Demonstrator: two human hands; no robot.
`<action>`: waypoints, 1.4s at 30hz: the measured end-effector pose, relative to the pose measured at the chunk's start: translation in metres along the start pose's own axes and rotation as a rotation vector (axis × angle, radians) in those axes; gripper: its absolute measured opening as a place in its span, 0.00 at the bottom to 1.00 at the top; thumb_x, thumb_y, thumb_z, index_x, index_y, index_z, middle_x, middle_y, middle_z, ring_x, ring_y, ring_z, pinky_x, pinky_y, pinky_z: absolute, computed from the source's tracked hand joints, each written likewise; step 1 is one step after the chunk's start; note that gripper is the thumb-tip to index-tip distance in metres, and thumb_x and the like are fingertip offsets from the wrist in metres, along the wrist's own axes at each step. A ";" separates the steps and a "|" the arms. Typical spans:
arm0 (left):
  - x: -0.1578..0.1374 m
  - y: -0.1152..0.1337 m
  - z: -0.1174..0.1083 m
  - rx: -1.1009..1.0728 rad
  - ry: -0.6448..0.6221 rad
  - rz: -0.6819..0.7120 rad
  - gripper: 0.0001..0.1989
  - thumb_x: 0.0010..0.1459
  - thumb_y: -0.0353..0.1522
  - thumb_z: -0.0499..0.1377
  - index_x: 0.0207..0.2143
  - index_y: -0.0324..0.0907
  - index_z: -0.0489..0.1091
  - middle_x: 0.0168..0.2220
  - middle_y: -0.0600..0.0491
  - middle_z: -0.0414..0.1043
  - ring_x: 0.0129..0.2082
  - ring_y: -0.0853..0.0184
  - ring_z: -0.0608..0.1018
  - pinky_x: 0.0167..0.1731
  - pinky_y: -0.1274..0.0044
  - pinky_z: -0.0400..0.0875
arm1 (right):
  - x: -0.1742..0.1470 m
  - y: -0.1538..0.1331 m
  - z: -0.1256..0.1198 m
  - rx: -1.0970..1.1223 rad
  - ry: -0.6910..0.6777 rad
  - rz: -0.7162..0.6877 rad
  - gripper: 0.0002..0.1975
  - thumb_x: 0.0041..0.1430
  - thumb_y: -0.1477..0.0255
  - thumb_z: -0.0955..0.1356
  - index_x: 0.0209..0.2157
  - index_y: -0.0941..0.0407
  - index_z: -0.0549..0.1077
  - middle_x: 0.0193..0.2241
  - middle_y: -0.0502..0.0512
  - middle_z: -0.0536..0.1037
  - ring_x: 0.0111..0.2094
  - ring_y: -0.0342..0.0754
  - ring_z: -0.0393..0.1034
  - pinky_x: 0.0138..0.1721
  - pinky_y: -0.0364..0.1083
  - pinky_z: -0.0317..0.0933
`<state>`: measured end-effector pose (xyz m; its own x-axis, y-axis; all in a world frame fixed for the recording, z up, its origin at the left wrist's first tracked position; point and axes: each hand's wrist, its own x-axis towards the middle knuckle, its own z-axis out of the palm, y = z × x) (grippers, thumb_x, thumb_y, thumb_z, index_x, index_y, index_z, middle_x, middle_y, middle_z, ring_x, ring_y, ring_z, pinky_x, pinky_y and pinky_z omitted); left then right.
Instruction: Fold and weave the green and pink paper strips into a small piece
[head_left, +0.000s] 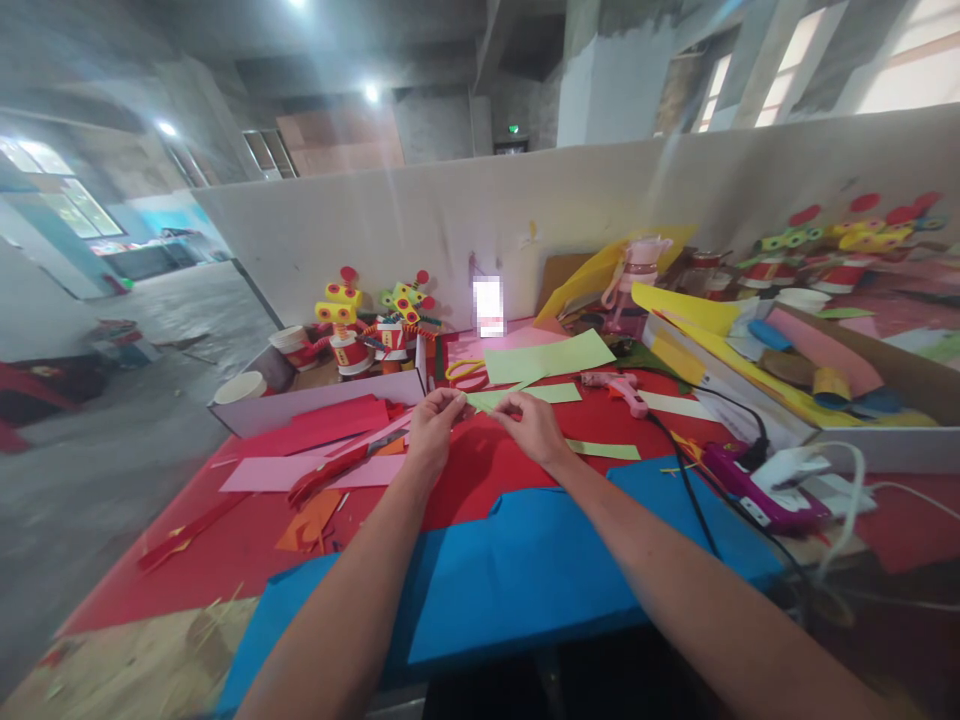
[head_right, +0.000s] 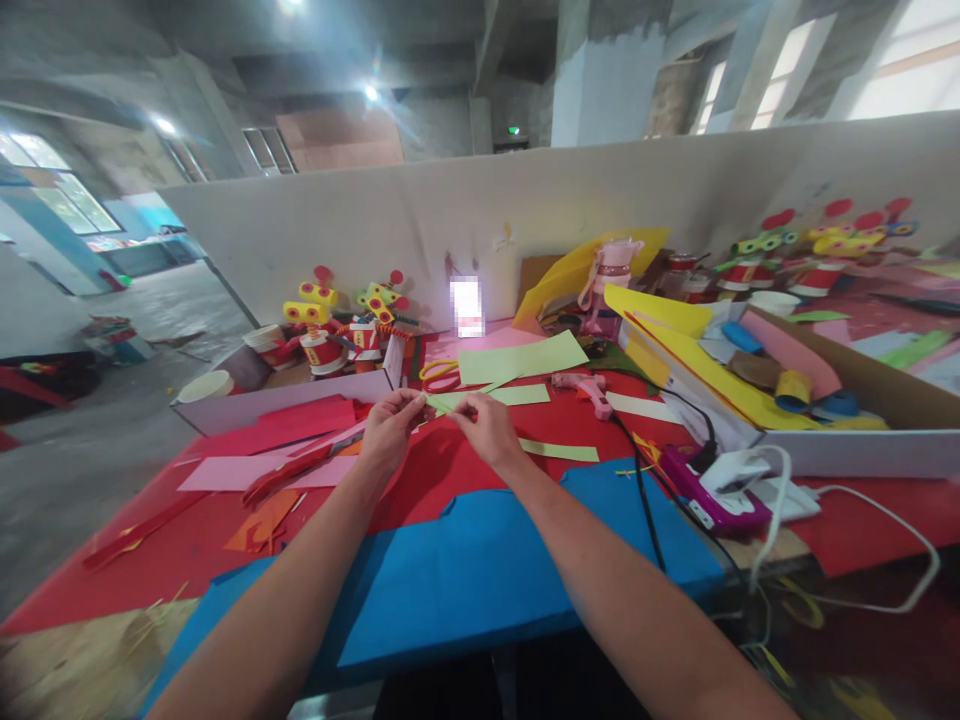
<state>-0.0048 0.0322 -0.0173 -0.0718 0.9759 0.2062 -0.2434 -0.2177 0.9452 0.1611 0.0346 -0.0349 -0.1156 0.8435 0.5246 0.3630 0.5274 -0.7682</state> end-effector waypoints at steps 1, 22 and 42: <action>0.000 0.000 0.000 -0.003 0.006 0.004 0.16 0.41 0.39 0.70 0.27 0.39 0.71 0.22 0.54 0.73 0.24 0.72 0.74 0.33 0.76 0.71 | 0.000 0.000 -0.001 0.002 -0.002 0.020 0.09 0.55 0.68 0.70 0.23 0.54 0.71 0.25 0.53 0.77 0.29 0.48 0.71 0.33 0.45 0.63; -0.002 0.001 0.005 0.000 0.070 -0.006 0.18 0.40 0.41 0.71 0.28 0.38 0.71 0.22 0.54 0.74 0.24 0.68 0.78 0.33 0.73 0.74 | 0.001 0.003 -0.002 0.016 0.030 0.057 0.10 0.55 0.64 0.68 0.25 0.53 0.67 0.21 0.49 0.73 0.24 0.45 0.65 0.27 0.43 0.58; -0.005 -0.015 0.008 0.223 -0.071 -0.036 0.14 0.42 0.38 0.69 0.17 0.39 0.71 0.17 0.56 0.69 0.19 0.73 0.67 0.24 0.79 0.59 | 0.000 0.008 0.002 0.098 -0.051 0.050 0.08 0.55 0.67 0.67 0.27 0.55 0.75 0.26 0.53 0.80 0.29 0.49 0.73 0.31 0.45 0.64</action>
<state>0.0069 0.0305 -0.0305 0.0033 0.9835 0.1811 -0.0239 -0.1810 0.9832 0.1620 0.0393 -0.0414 -0.1478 0.8716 0.4673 0.2778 0.4901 -0.8262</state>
